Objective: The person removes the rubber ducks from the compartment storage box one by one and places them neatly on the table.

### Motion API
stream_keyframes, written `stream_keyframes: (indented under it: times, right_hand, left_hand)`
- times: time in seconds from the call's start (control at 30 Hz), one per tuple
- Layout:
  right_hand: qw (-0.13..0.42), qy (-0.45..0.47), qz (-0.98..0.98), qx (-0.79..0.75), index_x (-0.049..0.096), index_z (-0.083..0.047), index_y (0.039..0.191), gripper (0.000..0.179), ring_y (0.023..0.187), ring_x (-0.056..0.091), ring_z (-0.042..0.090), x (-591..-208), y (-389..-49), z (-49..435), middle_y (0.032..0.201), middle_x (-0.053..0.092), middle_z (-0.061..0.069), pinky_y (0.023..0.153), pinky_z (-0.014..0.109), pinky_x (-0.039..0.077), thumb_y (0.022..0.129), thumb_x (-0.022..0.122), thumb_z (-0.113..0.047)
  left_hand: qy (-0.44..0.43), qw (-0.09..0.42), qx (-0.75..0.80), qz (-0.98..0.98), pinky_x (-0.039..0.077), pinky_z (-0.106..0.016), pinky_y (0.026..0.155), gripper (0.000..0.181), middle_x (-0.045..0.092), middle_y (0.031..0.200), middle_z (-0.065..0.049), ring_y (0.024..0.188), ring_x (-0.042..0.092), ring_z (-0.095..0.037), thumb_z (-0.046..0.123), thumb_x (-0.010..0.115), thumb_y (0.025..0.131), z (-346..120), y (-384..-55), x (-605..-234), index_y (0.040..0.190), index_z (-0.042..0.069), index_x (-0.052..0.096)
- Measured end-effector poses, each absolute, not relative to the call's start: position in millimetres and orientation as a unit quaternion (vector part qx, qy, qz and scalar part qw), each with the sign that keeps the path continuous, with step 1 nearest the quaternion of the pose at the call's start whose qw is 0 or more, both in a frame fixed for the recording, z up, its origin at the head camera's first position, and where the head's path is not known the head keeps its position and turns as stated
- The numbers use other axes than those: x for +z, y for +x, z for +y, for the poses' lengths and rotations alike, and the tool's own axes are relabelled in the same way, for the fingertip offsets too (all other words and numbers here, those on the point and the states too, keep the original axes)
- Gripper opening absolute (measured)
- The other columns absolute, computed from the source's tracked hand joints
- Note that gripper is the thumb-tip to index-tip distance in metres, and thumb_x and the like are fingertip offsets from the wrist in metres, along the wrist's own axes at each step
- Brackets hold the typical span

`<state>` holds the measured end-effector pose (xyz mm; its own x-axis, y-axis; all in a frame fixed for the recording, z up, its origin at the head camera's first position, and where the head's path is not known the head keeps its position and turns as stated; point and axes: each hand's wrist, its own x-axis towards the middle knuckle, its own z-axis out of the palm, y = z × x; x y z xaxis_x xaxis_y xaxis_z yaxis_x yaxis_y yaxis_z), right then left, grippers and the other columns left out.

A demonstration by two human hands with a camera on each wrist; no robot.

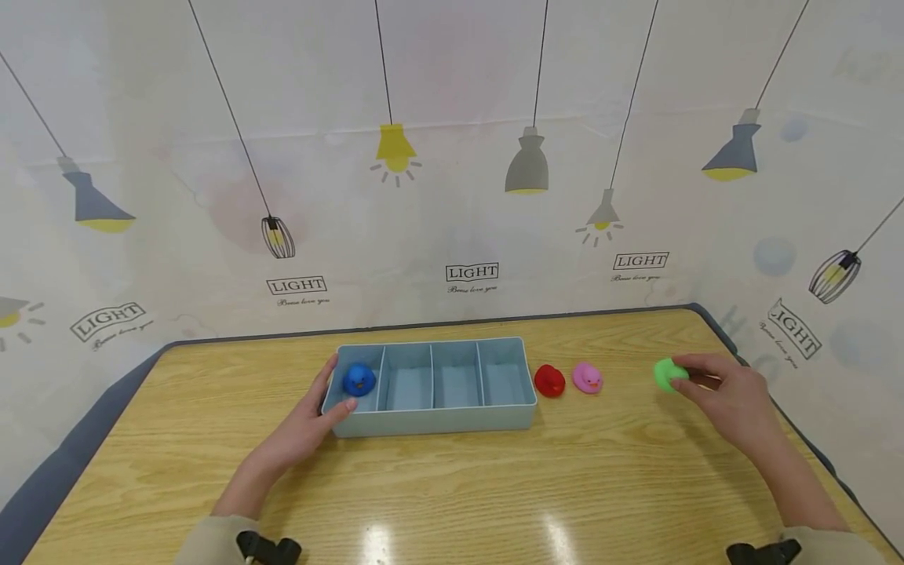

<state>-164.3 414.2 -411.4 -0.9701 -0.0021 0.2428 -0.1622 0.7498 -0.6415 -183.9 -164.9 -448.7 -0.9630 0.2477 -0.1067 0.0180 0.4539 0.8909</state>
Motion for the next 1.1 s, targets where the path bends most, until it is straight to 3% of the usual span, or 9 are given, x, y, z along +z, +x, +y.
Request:
stream_keyframes:
  times: [0.4, 0.47, 0.53, 0.6, 0.67, 0.87, 0.93, 1.03, 1.1]
  right_hand:
    - [0.098, 0.033, -0.934, 0.343, 0.064, 0.005, 0.13, 0.042, 0.088, 0.049, -0.026, -422, -166, 423, 0.105, 0.057, -0.033, 0.065, 0.013, 0.052, 0.097, 0.074, -0.02]
    - [0.091, 0.028, -0.936, 0.339, 0.064, 0.004, 0.131, 0.043, 0.088, 0.048, -0.027, -424, -166, 423, 0.107, 0.066, -0.02, 0.065, 0.013, 0.052, 0.098, 0.073, -0.022]
    - [0.083, 0.023, -0.939, 0.333, 0.063, 0.005, 0.132, 0.044, 0.088, 0.046, -0.027, -425, -166, 423, 0.112, 0.073, 0.001, 0.065, 0.013, 0.051, 0.098, 0.073, -0.023]
    - [0.081, 0.021, -0.942, 0.325, 0.063, 0.004, 0.132, 0.045, 0.088, 0.045, -0.028, -426, -166, 423, 0.119, 0.071, 0.02, 0.065, 0.012, 0.051, 0.098, 0.073, -0.024]
    - [0.079, 0.021, -0.942, 0.324, 0.063, 0.005, 0.132, 0.046, 0.088, 0.045, -0.028, -427, -165, 424, 0.123, 0.066, 0.03, 0.065, 0.012, 0.051, 0.098, 0.073, -0.024]
    - [0.094, 0.026, -0.944, 0.314, 0.066, 0.004, 0.129, 0.042, 0.087, 0.045, -0.028, -428, -162, 428, 0.11, 0.073, 0.0, 0.064, 0.014, 0.052, 0.097, 0.075, -0.022]
    - [0.093, 0.028, -0.944, 0.316, 0.065, 0.005, 0.128, 0.042, 0.086, 0.046, -0.027, -429, -161, 430, 0.11, 0.073, 0.002, 0.063, 0.014, 0.052, 0.097, 0.075, -0.02]
    - [0.088, 0.029, -0.944, 0.316, 0.064, 0.007, 0.128, 0.042, 0.085, 0.046, -0.026, -431, -160, 431, 0.116, 0.07, 0.026, 0.063, 0.013, 0.051, 0.096, 0.075, -0.017]
    - [0.085, 0.032, -0.944, 0.318, 0.064, 0.008, 0.128, 0.041, 0.084, 0.046, -0.026, -433, -160, 431, 0.117, 0.068, 0.031, 0.063, 0.014, 0.051, 0.096, 0.075, -0.015]
  left_hand:
    - [0.079, 0.11, 0.515, 0.847, 0.009, -0.057, 0.121, 0.088, 0.001, 0.172, -0.012, 0.155, 0.003, -0.038, 0.045, 0.059, 0.104, -165, -184, -449, 0.166, 0.028, -0.001]
    - [0.079, 0.11, 0.515, 0.847, 0.009, -0.057, 0.121, 0.088, 0.001, 0.172, -0.012, 0.155, 0.003, -0.038, 0.046, 0.059, 0.104, -165, -184, -449, 0.166, 0.028, -0.001]
    - [0.08, 0.109, 0.515, 0.847, 0.009, -0.058, 0.121, 0.089, 0.001, 0.172, -0.012, 0.155, 0.004, -0.038, 0.047, 0.059, 0.103, -165, -183, -449, 0.166, 0.028, -0.001]
    - [0.081, 0.109, 0.515, 0.847, 0.01, -0.058, 0.121, 0.089, 0.001, 0.172, -0.012, 0.155, 0.004, -0.038, 0.046, 0.059, 0.103, -165, -183, -449, 0.166, 0.029, -0.001]
    - [0.082, 0.109, 0.515, 0.846, 0.01, -0.058, 0.121, 0.088, 0.001, 0.172, -0.012, 0.155, 0.004, -0.038, 0.046, 0.059, 0.104, -165, -183, -448, 0.166, 0.029, -0.001]
    - [0.078, 0.108, 0.515, 0.847, 0.01, -0.058, 0.121, 0.088, 0.002, 0.171, -0.013, 0.155, 0.004, -0.038, 0.047, 0.059, 0.103, -165, -184, -449, 0.166, 0.029, 0.0]
    - [0.077, 0.109, 0.513, 0.848, 0.01, -0.058, 0.121, 0.088, 0.002, 0.171, -0.013, 0.155, 0.004, -0.038, 0.048, 0.059, 0.103, -165, -184, -449, 0.166, 0.029, 0.0]
    - [0.077, 0.109, 0.511, 0.849, 0.01, -0.058, 0.121, 0.088, 0.002, 0.171, -0.013, 0.155, 0.004, -0.038, 0.048, 0.059, 0.103, -165, -184, -450, 0.166, 0.029, 0.0]
    - [0.077, 0.108, 0.51, 0.85, 0.01, -0.058, 0.121, 0.089, 0.002, 0.172, -0.013, 0.155, 0.004, -0.038, 0.048, 0.059, 0.103, -165, -184, -451, 0.166, 0.029, 0.0]
